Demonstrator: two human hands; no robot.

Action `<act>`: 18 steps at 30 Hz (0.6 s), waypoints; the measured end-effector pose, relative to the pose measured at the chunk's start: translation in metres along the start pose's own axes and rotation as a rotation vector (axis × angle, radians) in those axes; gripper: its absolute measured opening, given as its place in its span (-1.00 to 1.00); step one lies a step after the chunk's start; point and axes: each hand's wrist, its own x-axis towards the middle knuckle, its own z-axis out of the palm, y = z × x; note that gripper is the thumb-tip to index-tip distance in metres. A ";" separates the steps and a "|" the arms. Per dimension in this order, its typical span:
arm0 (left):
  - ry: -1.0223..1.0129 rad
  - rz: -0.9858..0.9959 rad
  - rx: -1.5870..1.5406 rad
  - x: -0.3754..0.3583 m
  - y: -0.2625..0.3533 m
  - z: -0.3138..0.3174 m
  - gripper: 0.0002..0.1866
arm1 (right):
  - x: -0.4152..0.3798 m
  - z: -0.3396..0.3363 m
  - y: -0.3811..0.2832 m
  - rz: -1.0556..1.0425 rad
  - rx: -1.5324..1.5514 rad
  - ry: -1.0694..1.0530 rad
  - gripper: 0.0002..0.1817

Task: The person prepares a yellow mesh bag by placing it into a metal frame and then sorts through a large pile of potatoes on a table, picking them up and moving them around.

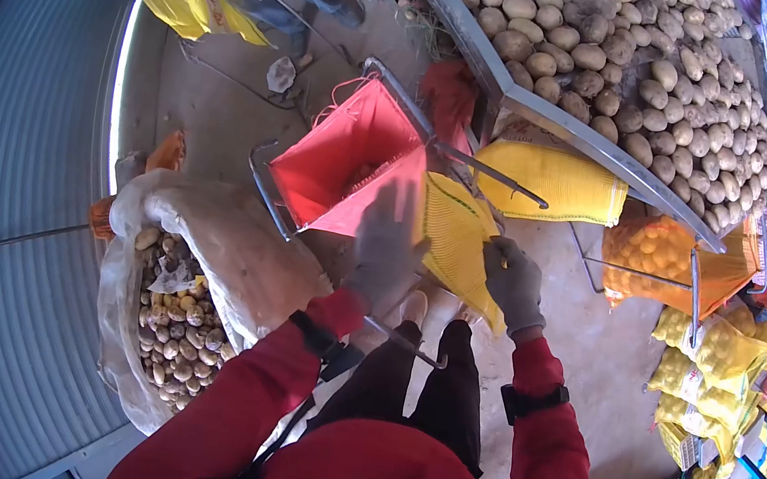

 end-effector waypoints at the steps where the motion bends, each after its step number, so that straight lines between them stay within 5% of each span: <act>1: -0.007 0.146 -0.007 0.022 0.015 -0.006 -0.68 | 0.006 0.001 0.001 -0.047 -0.023 -0.045 -0.79; 5: -0.184 0.539 0.192 0.069 0.008 0.034 -0.72 | 0.021 0.002 0.014 -0.228 -0.149 -0.132 -0.81; 6: -0.429 0.385 0.151 0.072 -0.008 0.056 -0.70 | 0.025 0.000 0.017 -0.260 -0.228 -0.120 -0.82; 9: -0.532 0.005 0.155 0.077 -0.020 0.053 -0.85 | 0.038 -0.004 0.033 -0.286 -0.423 -0.131 -0.83; 18: -0.176 -0.122 -0.113 0.104 -0.048 0.083 -0.68 | 0.069 0.007 0.046 -0.217 -0.325 -0.095 -0.82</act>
